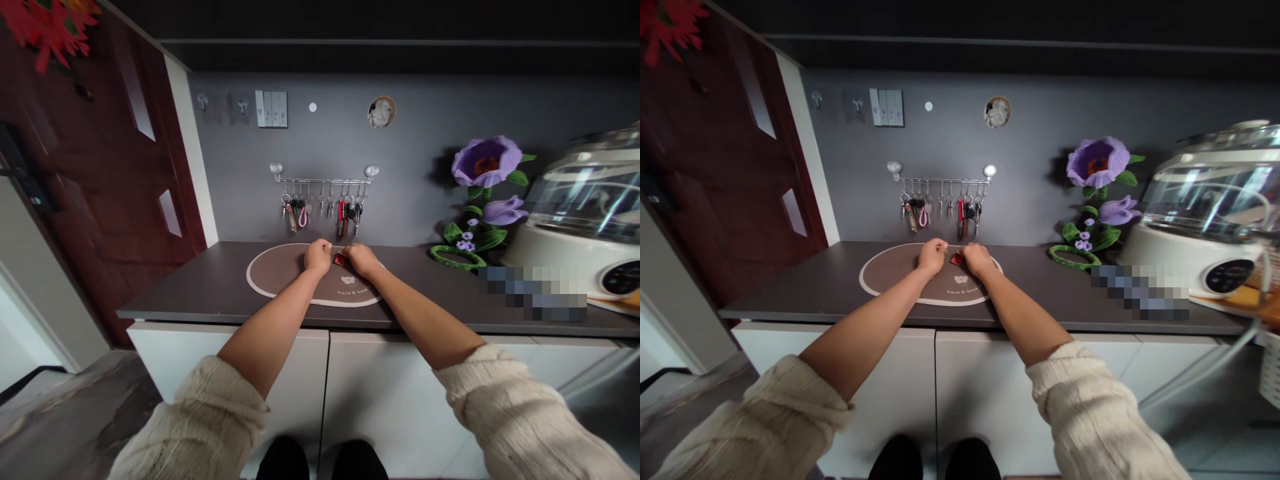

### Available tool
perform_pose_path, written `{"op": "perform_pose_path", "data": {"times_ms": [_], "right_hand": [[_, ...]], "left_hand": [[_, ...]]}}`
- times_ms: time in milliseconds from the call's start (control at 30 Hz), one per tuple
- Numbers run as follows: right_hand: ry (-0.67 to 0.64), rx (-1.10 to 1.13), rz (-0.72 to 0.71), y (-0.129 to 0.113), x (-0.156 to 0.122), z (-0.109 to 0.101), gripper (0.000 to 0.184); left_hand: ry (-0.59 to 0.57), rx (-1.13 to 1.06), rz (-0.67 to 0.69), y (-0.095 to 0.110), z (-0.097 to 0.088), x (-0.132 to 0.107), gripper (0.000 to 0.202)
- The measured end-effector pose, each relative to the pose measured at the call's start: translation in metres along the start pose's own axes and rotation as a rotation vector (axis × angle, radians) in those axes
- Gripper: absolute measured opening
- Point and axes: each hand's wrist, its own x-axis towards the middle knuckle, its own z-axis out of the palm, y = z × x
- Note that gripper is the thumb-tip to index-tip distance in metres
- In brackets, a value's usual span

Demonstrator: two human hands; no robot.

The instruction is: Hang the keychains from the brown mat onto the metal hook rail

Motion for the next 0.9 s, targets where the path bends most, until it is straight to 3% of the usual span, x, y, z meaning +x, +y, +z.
{"op": "perform_pose_path", "data": {"times_ms": [267,667,900], "right_hand": [[0.094,0.118,0.020,0.001,0.001,0.001,0.025],[0.240,0.586,0.037,-0.004,-0.002,-0.013,0.018],[0.249,0.904,0.085,0.003,0.006,-0.004,0.015]], "left_hand": [[-0.003,-0.013,0.012,0.001,0.000,0.000,0.013],[-0.007,0.061,0.140,0.008,-0.005,-0.005,0.014],[0.053,0.117,0.236,0.015,-0.013,-0.008,0.015]]}}
